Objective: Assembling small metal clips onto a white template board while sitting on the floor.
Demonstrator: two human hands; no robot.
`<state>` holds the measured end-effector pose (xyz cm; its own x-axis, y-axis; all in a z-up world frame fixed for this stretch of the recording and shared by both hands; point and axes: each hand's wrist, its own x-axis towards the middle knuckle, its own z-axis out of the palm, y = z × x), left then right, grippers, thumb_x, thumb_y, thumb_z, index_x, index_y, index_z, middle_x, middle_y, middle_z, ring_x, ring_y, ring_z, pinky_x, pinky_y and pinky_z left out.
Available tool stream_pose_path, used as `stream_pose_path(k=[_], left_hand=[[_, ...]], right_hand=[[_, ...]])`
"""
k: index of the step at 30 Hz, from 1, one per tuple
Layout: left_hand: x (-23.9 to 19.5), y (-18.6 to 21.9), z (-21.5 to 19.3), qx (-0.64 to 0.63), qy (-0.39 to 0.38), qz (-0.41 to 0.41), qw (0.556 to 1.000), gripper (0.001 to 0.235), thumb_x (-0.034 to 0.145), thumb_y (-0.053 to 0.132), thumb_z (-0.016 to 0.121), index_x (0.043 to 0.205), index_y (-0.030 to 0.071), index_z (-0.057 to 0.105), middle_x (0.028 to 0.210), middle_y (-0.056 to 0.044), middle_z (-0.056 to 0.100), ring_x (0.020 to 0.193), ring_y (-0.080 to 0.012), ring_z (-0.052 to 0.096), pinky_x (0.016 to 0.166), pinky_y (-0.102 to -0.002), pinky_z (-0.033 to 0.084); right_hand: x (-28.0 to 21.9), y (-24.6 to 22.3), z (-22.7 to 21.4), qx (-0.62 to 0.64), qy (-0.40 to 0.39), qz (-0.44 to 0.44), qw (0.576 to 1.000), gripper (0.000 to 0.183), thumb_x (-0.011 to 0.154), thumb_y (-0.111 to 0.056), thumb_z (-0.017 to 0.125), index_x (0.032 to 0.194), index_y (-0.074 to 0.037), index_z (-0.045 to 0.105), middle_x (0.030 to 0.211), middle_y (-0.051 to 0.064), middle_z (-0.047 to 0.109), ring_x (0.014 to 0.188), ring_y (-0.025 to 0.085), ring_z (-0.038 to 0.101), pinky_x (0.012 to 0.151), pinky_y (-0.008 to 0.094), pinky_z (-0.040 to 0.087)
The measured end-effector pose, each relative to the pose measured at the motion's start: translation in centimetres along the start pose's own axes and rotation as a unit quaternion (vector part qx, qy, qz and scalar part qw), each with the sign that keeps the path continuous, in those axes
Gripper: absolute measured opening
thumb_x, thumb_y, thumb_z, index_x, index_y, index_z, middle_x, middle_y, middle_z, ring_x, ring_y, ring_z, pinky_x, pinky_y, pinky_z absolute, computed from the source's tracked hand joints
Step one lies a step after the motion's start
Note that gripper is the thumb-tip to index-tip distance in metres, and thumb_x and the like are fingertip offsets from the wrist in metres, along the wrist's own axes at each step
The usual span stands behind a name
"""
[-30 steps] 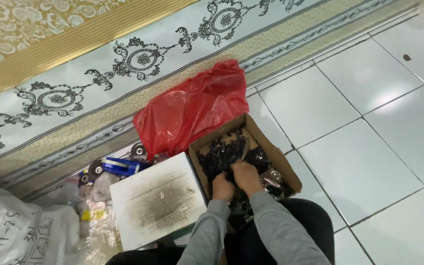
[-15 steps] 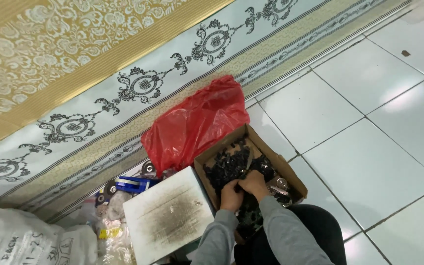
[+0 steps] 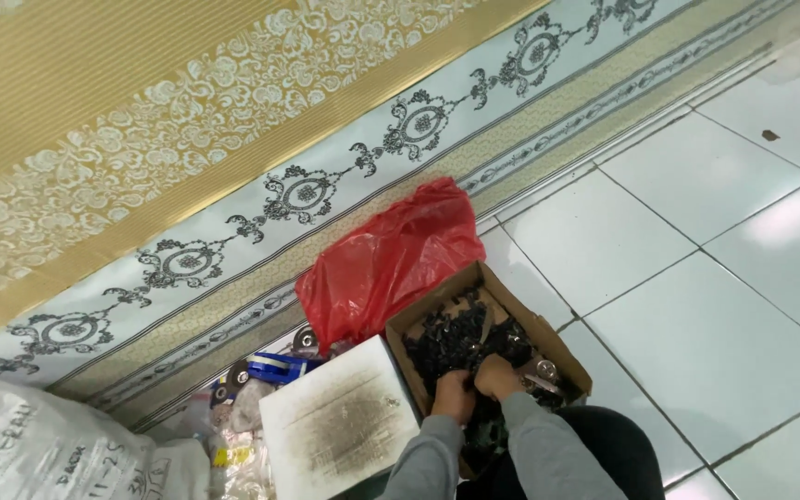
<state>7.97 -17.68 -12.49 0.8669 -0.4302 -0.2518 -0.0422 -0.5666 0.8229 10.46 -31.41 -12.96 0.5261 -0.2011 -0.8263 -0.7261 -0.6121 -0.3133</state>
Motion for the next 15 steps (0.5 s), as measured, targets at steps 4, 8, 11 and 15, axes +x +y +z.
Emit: stream_pose_path(k=[4, 8, 11, 15], left_hand=[[0.4, 2.2, 0.5, 0.131, -0.068, -0.096, 0.984, 0.02, 0.091, -0.007, 0.053, 0.082, 0.002, 0.069, 0.094, -0.017, 0.071, 0.085, -0.0274, 0.069, 0.075, -0.037, 0.061], [0.0, 2.7, 1.2, 0.159, -0.085, -0.173, 0.968, 0.02, 0.087, -0.01, 0.061, 0.104, -0.001, 0.065, 0.117, -0.027, 0.059, 0.097, -0.0363, 0.067, 0.084, -0.04, 0.061], [-1.7, 4.0, -0.5, 0.102, -0.034, -0.098, 0.989, 0.02, 0.082, -0.009, 0.052, 0.068, 0.0, 0.063, 0.083, -0.024, 0.068, 0.077, -0.0359, 0.069, 0.065, -0.041, 0.06], [-8.3, 6.8, -4.9, -0.029, 0.077, 0.02, 0.996, 0.014, 0.085, 0.01, 0.056, 0.093, 0.009, 0.068, 0.093, -0.015, 0.069, 0.089, -0.0272, 0.065, 0.081, -0.043, 0.049]], right_hand=[[4.6, 1.2, 3.2, -0.106, 0.045, -0.003, 0.993, 0.022, 0.096, -0.001, 0.054, 0.091, -0.011, 0.073, 0.1, 0.008, 0.076, 0.082, 0.019, 0.071, 0.066, 0.031, 0.062], [3.0, 2.3, 1.9, -0.207, 0.106, -0.069, 0.97, 0.018, 0.095, -0.007, 0.057, 0.091, -0.012, 0.074, 0.105, 0.011, 0.076, 0.096, 0.024, 0.074, 0.079, 0.035, 0.065], [-3.9, 1.4, -1.0, -0.074, 0.144, -0.07, 0.984, 0.023, 0.092, -0.004, 0.053, 0.102, 0.002, 0.073, 0.115, 0.023, 0.073, 0.107, 0.035, 0.073, 0.09, 0.039, 0.062], [-10.0, 1.7, -2.5, 0.021, 0.187, -0.2, 0.962, 0.031, 0.095, -0.026, 0.063, 0.112, -0.006, 0.078, 0.118, 0.014, 0.076, 0.111, 0.031, 0.07, 0.097, 0.04, 0.056]])
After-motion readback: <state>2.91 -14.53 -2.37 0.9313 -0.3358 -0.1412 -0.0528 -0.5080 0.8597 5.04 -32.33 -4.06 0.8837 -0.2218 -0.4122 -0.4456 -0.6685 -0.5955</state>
